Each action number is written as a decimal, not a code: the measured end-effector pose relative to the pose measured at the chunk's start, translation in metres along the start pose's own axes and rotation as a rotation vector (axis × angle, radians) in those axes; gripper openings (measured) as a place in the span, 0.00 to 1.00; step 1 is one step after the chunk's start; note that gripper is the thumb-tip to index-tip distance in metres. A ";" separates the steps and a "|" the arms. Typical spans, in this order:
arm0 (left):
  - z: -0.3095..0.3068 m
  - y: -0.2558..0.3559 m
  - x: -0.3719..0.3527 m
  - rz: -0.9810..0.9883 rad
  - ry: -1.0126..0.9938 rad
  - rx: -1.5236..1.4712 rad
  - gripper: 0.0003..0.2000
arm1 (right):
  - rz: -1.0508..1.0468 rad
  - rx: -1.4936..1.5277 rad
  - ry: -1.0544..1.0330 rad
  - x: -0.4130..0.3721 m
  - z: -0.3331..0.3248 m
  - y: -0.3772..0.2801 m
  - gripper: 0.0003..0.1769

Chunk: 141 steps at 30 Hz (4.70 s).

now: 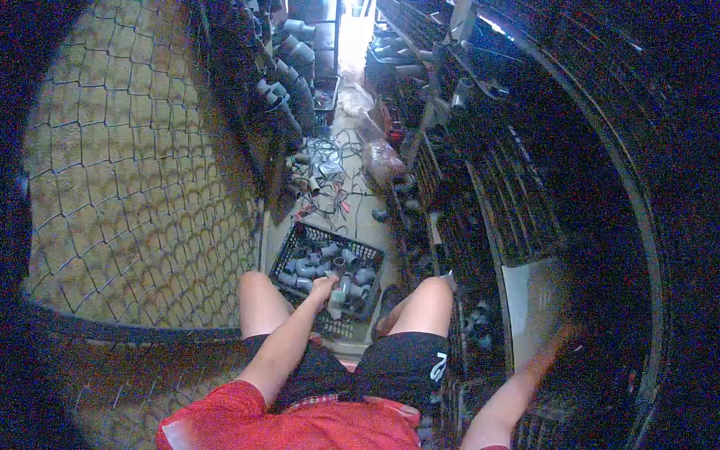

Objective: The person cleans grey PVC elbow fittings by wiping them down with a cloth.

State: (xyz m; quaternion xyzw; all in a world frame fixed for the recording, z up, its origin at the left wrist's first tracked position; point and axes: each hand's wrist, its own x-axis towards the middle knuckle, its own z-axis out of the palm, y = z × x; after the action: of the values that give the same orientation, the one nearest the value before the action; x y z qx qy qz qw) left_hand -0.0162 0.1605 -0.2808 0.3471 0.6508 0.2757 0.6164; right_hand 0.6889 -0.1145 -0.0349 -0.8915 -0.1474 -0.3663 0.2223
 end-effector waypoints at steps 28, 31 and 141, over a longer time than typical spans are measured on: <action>0.008 0.202 -0.290 0.986 -0.056 0.418 0.12 | 1.018 1.934 -1.775 -0.332 -0.281 -0.349 0.22; 0.002 0.177 -0.309 1.092 -0.047 0.448 0.16 | 0.887 1.800 -1.704 -0.324 -0.275 -0.356 0.21; -0.021 0.003 -0.051 -0.316 -0.148 -0.059 0.14 | -0.383 0.492 0.024 -0.109 -0.167 -0.186 0.19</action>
State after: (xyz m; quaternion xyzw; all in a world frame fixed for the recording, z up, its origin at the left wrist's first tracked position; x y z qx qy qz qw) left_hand -0.0371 0.1236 -0.2451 0.2416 0.6420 0.1678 0.7081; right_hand 0.4360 -0.0499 0.0462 -0.7626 -0.3941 -0.3652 0.3602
